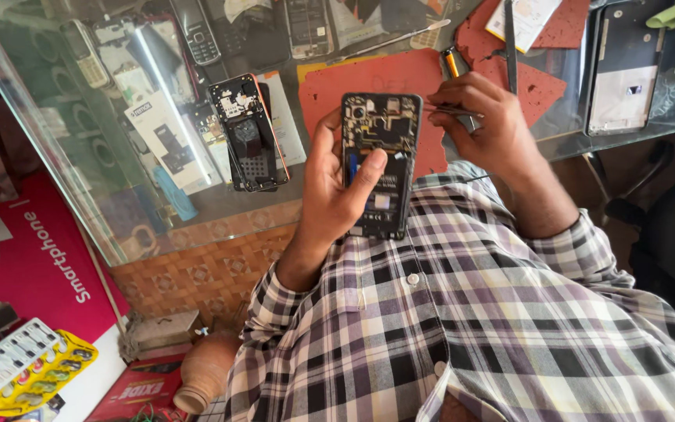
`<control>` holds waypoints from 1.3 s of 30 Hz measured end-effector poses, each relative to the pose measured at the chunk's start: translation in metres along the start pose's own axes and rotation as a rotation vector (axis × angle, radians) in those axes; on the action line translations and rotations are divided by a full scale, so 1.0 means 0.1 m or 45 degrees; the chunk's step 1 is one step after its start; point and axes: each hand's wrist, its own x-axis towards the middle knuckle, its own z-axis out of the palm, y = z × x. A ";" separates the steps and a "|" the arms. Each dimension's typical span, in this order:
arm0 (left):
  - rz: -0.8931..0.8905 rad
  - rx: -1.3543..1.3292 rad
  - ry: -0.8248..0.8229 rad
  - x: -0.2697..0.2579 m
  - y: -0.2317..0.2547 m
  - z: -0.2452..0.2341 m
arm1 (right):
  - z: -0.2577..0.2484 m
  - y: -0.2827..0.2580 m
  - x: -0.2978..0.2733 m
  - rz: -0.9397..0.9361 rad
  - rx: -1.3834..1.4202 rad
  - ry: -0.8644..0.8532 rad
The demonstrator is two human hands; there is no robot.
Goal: The person repairs a mobile phone by using a screwdriver to remove screws, prying open the casing, and detaching internal components with tweezers and a prying tool.
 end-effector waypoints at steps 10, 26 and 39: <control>0.025 0.114 -0.060 -0.19 0.11 0.14 | -0.25 0.09 -0.07 0.135 0.669 0.410; 0.032 0.080 -0.149 -0.18 0.10 0.14 | 0.17 0.17 0.02 -0.179 0.142 -0.149; 0.085 0.391 -0.291 -0.12 0.22 0.18 | -0.46 0.06 0.15 -0.344 0.510 0.432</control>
